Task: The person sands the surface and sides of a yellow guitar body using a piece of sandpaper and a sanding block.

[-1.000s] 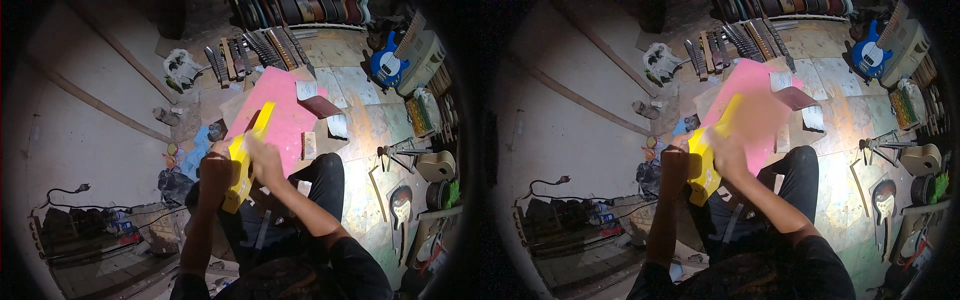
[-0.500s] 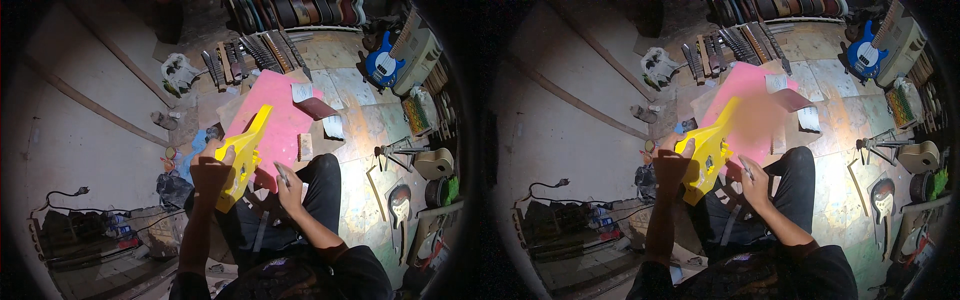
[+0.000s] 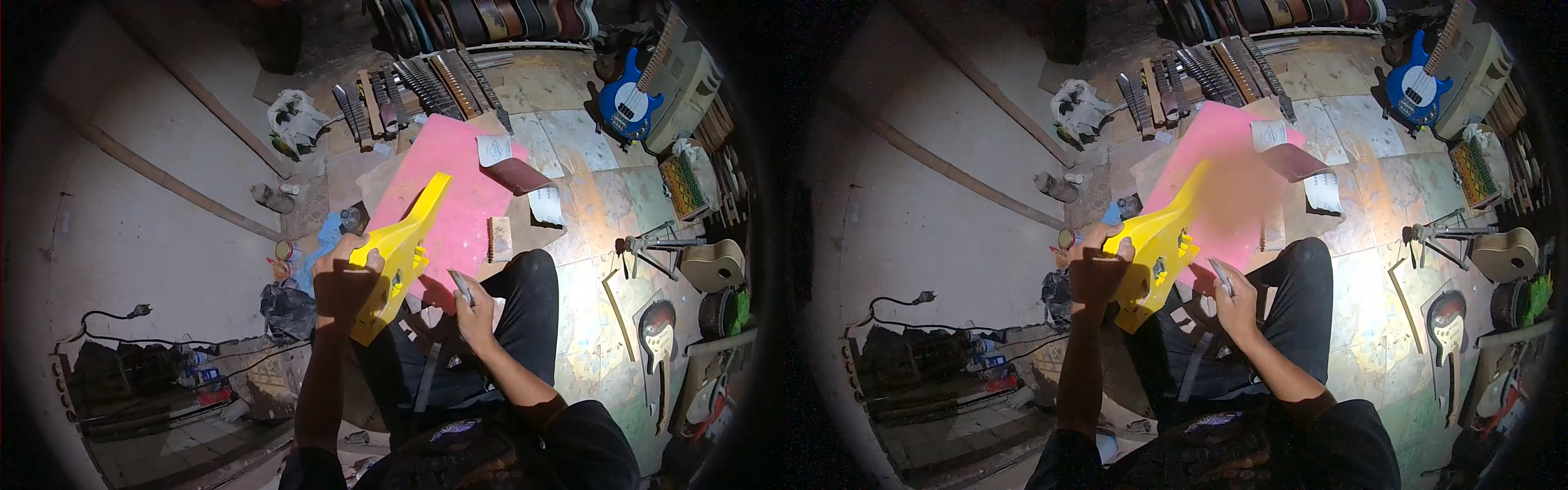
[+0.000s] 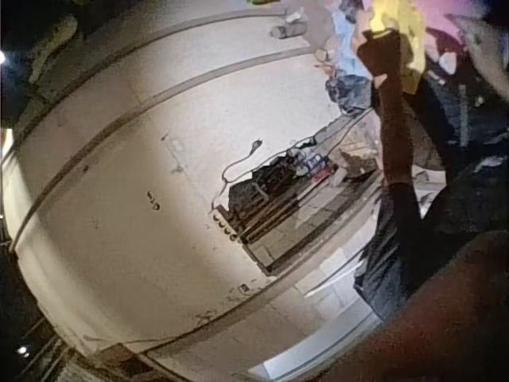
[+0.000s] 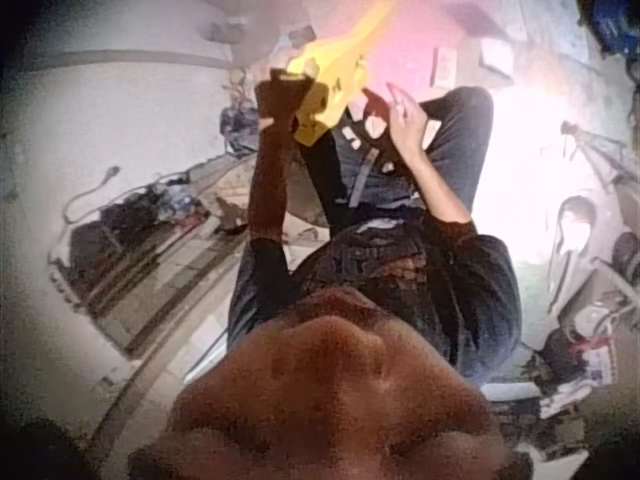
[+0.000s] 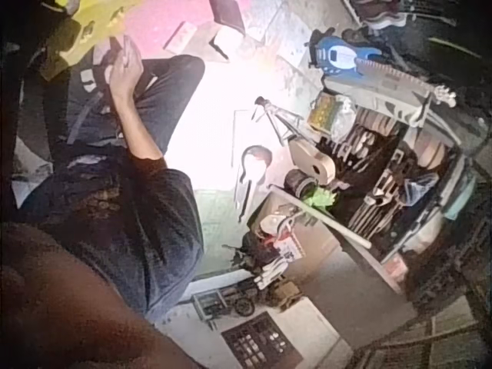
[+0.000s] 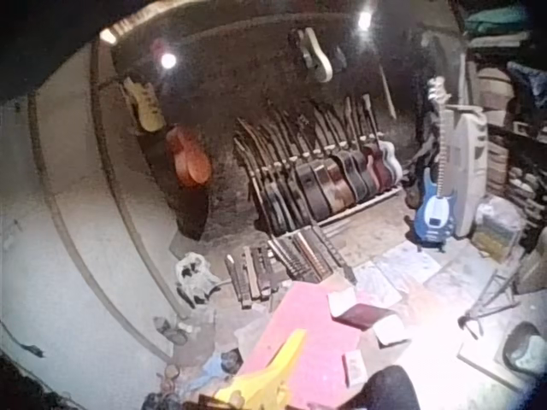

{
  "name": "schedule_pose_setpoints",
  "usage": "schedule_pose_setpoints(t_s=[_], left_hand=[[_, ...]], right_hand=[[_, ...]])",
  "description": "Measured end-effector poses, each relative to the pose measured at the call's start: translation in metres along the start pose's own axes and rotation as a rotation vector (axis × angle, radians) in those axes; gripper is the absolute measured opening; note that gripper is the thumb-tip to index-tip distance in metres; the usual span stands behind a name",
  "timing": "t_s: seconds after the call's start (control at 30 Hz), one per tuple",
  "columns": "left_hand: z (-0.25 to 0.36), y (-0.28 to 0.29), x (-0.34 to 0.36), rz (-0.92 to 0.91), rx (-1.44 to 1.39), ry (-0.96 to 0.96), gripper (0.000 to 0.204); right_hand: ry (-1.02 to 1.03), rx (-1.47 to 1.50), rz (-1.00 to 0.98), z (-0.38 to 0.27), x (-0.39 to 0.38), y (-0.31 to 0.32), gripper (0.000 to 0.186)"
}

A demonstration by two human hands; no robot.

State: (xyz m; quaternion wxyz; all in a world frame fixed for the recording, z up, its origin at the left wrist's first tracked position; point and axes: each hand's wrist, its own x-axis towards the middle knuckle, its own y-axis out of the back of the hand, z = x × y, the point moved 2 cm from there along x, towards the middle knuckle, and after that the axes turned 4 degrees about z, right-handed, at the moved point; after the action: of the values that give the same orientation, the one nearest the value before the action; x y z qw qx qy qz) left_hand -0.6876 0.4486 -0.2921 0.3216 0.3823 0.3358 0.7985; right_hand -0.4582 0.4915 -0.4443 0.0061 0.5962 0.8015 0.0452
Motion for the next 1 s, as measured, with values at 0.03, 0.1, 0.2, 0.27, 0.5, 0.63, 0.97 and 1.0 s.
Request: schedule_pose_setpoints(t_s=[0.03,0.1,0.2,0.27,0.5,0.63,0.97,1.0], left_hand=[[0.001,0.000,0.000,0.007,0.007,-0.014,0.023],[0.003,0.001,-0.002,0.019,0.019,-0.043,0.024],[0.002,0.003,-0.003,-0.023,-0.021,-0.005,0.024],[0.000,0.005,-0.004,-0.008,-0.046,-0.032,0.024],[-0.008,0.004,-0.009,0.027,-0.022,-0.024,0.025],[-0.011,0.006,-0.007,-0.009,-0.045,-0.058,0.026],[-0.015,0.002,-0.013,0.033,-0.035,-0.004,0.027],[-0.014,0.002,-0.012,0.035,-0.039,0.009,0.028]], right_hand=[[-0.001,-0.005,-0.001,0.000,-0.001,0.001,0.038],[-0.005,-0.014,-0.003,0.001,-0.001,0.003,0.038],[-0.004,-0.016,0.004,0.004,-0.001,0.004,0.038],[0.005,-0.016,0.002,0.003,0.000,0.003,0.038],[0.018,-0.042,-0.018,0.003,-0.001,0.002,0.039],[0.109,-0.059,-0.002,0.002,-0.001,0.005,0.041],[0.121,-0.029,0.000,0.006,-0.004,0.002,0.042],[0.123,-0.011,0.011,0.007,-0.004,0.002,0.042]])
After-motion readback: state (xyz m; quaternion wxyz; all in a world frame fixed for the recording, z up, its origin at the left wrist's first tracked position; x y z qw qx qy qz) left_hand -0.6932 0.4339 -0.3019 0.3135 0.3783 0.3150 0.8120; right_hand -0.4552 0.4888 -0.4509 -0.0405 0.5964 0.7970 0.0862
